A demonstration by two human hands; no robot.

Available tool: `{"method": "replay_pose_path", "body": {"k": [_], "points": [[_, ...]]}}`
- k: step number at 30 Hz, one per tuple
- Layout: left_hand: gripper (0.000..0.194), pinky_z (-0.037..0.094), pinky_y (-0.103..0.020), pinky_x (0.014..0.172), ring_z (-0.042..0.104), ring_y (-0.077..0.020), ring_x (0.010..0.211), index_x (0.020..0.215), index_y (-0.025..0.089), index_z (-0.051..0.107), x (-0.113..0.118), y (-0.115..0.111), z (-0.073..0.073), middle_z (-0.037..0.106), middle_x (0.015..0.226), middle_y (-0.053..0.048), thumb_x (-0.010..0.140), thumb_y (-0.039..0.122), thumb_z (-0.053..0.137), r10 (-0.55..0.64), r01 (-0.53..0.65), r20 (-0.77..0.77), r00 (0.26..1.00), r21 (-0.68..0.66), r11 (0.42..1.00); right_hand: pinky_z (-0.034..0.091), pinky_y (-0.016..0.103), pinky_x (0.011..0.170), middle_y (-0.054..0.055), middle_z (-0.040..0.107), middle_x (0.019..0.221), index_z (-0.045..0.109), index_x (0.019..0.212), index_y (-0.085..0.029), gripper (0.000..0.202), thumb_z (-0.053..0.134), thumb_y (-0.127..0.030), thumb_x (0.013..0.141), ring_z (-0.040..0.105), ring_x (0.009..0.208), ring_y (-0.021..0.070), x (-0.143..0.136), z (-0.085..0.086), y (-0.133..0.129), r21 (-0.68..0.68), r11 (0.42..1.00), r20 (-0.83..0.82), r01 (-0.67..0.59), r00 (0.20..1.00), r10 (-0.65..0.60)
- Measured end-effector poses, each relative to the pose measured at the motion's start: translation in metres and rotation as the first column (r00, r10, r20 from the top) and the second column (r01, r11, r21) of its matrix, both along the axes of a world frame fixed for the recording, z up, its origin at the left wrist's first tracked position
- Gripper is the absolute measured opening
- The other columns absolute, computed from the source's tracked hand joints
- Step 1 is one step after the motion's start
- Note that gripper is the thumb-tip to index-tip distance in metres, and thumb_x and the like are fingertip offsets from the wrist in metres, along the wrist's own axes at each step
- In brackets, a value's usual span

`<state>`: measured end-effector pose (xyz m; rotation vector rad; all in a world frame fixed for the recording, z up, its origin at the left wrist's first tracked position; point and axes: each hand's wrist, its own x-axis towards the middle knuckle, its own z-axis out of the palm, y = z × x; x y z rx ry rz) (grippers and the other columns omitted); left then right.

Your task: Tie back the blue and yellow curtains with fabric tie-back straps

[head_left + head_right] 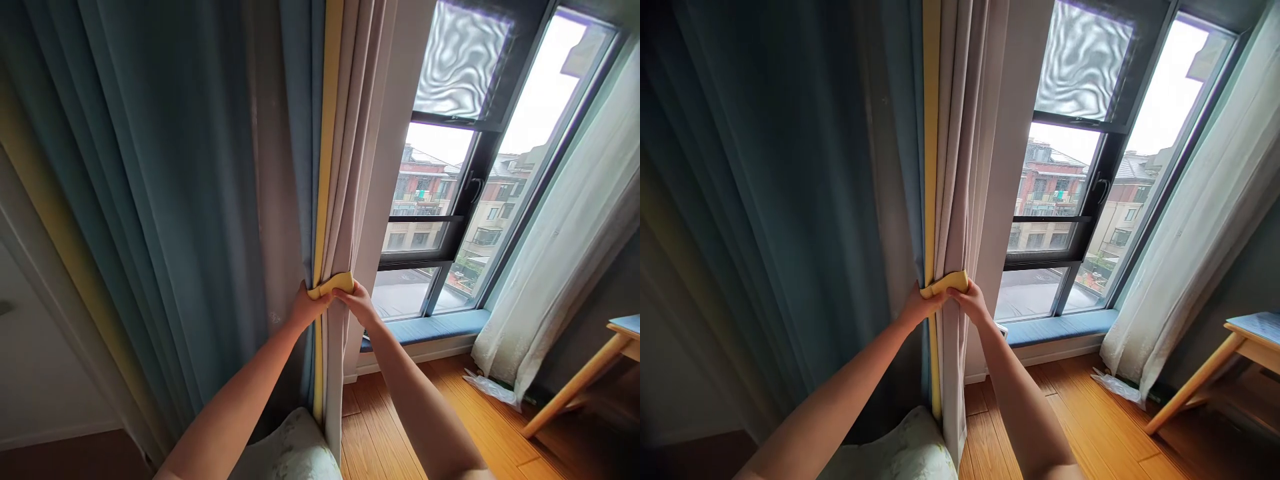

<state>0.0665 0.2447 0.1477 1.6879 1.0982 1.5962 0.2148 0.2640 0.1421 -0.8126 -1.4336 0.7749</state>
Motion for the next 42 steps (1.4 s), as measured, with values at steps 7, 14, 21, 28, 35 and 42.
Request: {"method": "replay_pose_path", "body": {"k": [7,14,21,28,35,42], "points": [[0.019,0.047,-0.031,0.072,0.059,-0.019,0.082,0.089,0.015,0.057,-0.002,0.014,-0.005,0.064,0.088,-0.006,0.072,0.025,0.056,0.026,-0.035,-0.166,0.986,-0.051,0.998,0.041,0.025,0.06,-0.003,0.056,0.07,0.056,0.079,-0.017,0.037,0.072,-0.036,0.052,0.049,0.064,0.0117,0.0,0.001,0.012,0.005,0.999,0.014,0.037,0.999,-0.037],[0.072,0.044,-0.035,0.085,0.047,-0.0207,0.108,0.123,0.02,0.029,-0.042,0.019,-0.023,0.039,0.124,-0.012,0.063,0.027,0.067,-0.01,0.058,-0.259,0.966,0.179,0.982,0.043,0.034,0.075,0.006,0.056,0.103,0.049,0.109,-0.021,0.061,0.069,-0.039,0.055,0.055,0.083,0.0165,0.03,0.0,0.017,-0.064,0.985,0.012,0.158,0.987,-0.158],[0.038,0.033,-0.037,0.093,0.042,-0.0204,0.107,0.111,0.02,0.044,-0.047,0.015,-0.001,0.048,0.111,-0.006,0.074,0.024,0.055,0.409,-0.061,-0.521,0.749,0.561,0.826,0.042,0.034,0.074,0.007,0.055,0.096,0.058,0.092,-0.018,0.032,0.049,-0.041,0.072,0.056,0.079,0.0163,0.028,0.006,0.024,0.208,0.895,0.202,0.394,0.878,-0.434],[0.032,0.03,-0.038,0.087,0.044,-0.0236,0.098,0.109,0.021,0.05,-0.036,0.018,0.015,0.055,0.1,-0.006,0.077,0.023,0.05,0.562,-0.132,-0.644,0.519,0.59,0.797,0.039,0.035,0.082,0.006,0.054,0.1,0.055,0.092,-0.021,0.023,0.047,-0.036,0.077,0.051,0.095,0.0202,0.002,0.012,0.016,0.517,0.776,0.422,0.361,0.681,-0.598],[0.018,0.031,-0.038,0.077,0.047,-0.024,0.088,0.089,0.019,0.059,-0.027,0.026,0.025,0.058,0.088,-0.008,0.081,0.024,0.043,0.575,-0.198,-0.689,0.441,0.55,0.812,0.039,0.035,0.073,0.006,0.054,0.098,0.046,0.097,-0.02,0.037,0.053,-0.046,0.071,0.055,0.084,0.0216,-0.034,0.008,0.019,0.509,0.744,0.571,0.434,0.477,-0.669],[0.019,0.03,-0.037,0.075,0.053,-0.0222,0.08,0.086,0.019,0.059,-0.027,0.026,0.026,0.064,0.081,-0.006,0.083,0.027,0.042,0.52,-0.182,-0.733,0.438,0.494,0.85,0.035,0.033,0.073,0.005,0.057,0.092,0.045,0.091,-0.02,0.032,0.051,-0.045,0.072,0.056,0.08,0.0192,-0.04,0.003,0.027,0.519,0.734,0.62,0.438,0.397,-0.676]]}}
